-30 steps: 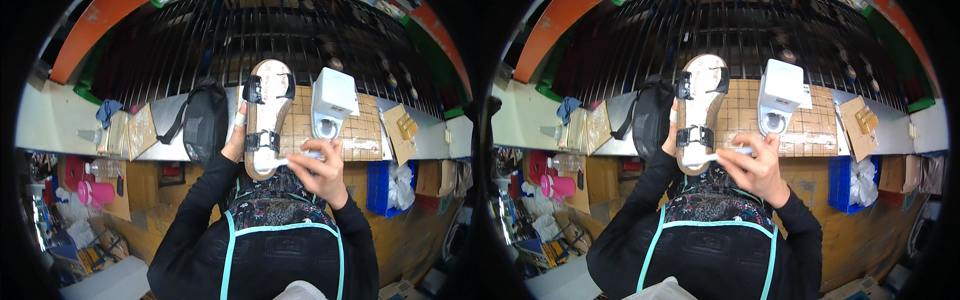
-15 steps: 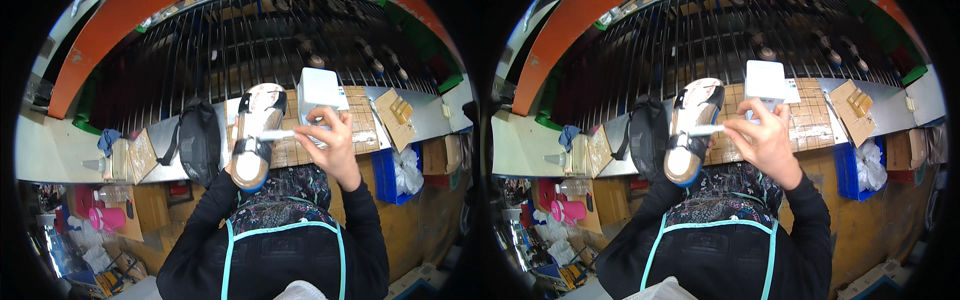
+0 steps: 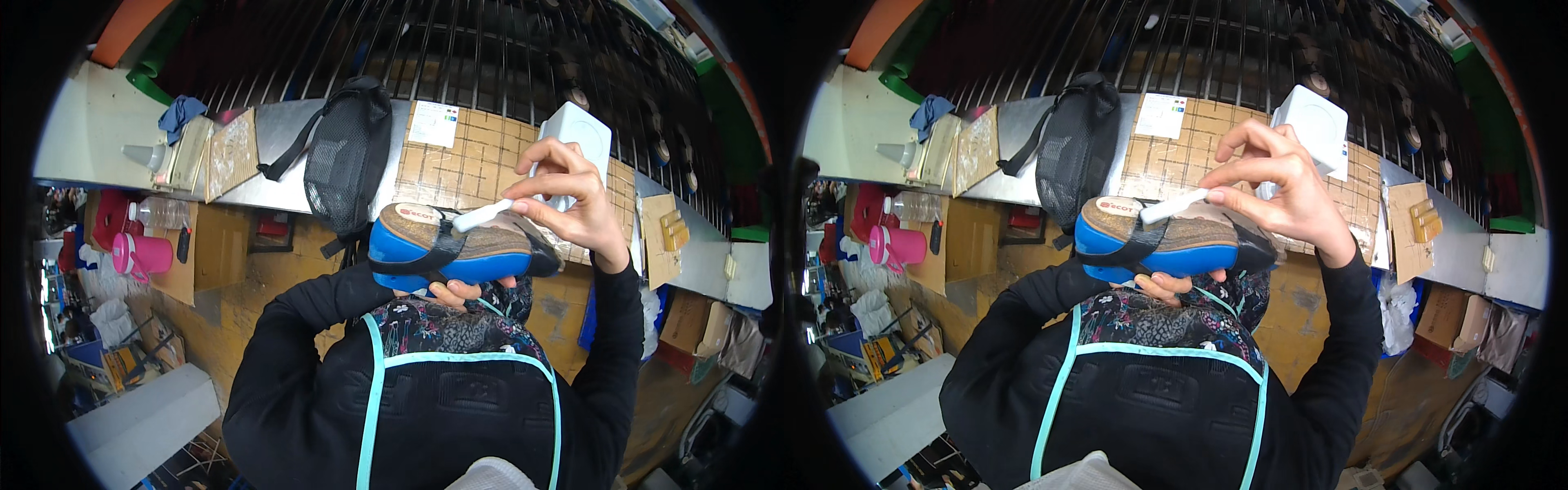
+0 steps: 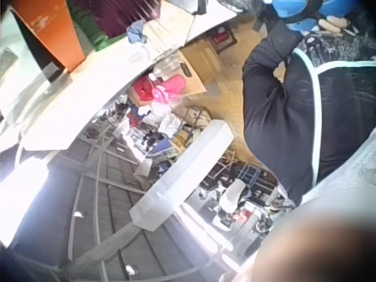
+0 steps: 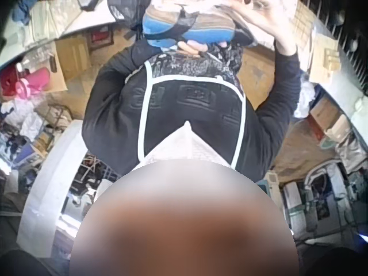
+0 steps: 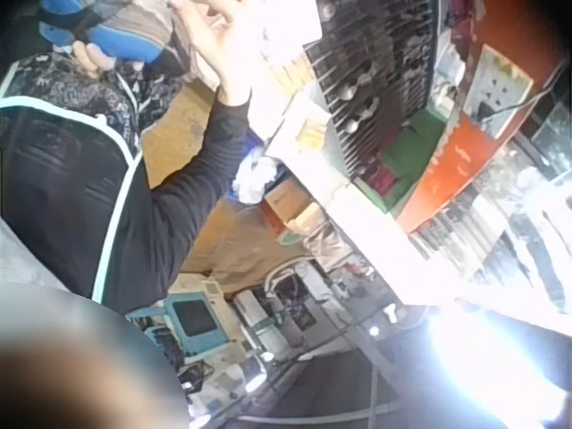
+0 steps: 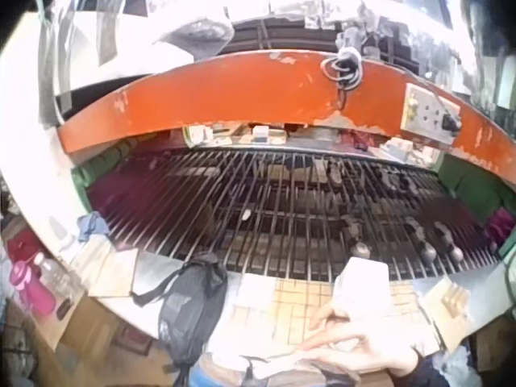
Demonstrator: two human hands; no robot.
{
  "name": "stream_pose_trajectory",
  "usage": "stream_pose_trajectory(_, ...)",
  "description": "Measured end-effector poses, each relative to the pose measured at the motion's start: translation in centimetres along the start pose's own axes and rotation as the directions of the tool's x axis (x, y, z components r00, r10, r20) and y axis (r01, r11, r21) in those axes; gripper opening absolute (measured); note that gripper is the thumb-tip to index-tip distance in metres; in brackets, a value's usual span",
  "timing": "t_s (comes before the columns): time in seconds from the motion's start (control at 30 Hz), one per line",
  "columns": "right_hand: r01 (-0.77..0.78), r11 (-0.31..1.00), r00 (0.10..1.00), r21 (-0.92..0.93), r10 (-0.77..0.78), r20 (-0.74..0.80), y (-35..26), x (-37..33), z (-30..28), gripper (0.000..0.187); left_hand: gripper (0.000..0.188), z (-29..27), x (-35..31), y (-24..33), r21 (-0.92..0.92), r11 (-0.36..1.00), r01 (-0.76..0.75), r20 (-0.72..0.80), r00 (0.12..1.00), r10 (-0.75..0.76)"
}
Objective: The person holds a blue and brown sandal and repeatedly brushes its sole and straps with a small white brush. The person rotates the sandal to access different areas and continues brushing throughout the clip.
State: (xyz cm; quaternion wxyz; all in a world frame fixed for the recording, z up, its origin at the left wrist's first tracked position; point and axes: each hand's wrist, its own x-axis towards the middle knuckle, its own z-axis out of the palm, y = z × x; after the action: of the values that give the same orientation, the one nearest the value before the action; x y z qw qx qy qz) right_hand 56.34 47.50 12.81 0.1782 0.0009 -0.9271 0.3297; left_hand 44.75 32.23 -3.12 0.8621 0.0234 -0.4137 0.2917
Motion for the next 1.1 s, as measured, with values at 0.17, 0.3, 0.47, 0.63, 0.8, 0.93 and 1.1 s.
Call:
stream_pose_trajectory(0.17,0.061,0.997,0.996,-0.038,-0.058,0.063,-0.5,1.1,0.9,0.018,0.085,-0.6,0.6,0.1,-0.051,0.994,0.102,0.108,0.990,-0.096)
stream_pose_trajectory(0.3,0.090,0.983,0.995,-0.160,-0.081,0.060,-0.3,1.5,1.1,0.017,0.087,-1.6,-0.1,0.6,-0.046,0.989,0.138,0.096,0.986,-0.134)
stream_pose_trajectory(0.47,-0.008,0.916,0.997,-0.402,-0.022,-0.070,1.5,1.8,-0.4,0.012,0.084,-2.6,-0.4,1.8,-0.171,0.924,0.342,0.103,0.939,-0.329)
stream_pose_trajectory(0.63,-0.129,0.982,0.897,-0.139,0.056,-0.438,3.5,-0.2,-5.7,0.012,0.078,3.9,-0.4,1.7,0.460,0.870,-0.177,-0.402,0.832,0.382)
stream_pose_trajectory(0.8,-0.148,0.914,0.708,0.379,0.365,-0.604,6.3,-4.5,-8.6,0.016,0.062,6.6,0.6,7.0,0.671,0.595,-0.443,-0.362,0.505,0.784)
stream_pose_trajectory(0.93,-0.244,0.774,0.616,0.584,0.589,-0.524,11.6,-6.3,-7.6,0.030,0.064,5.9,0.4,15.9,0.762,0.393,-0.514,-0.263,0.308,0.914)
stream_pose_trajectory(1.1,-0.536,0.699,0.457,0.473,0.711,-0.534,19.7,-5.9,-5.9,0.045,0.075,7.2,-3.0,25.9,0.856,0.229,-0.464,-0.210,0.094,0.973)
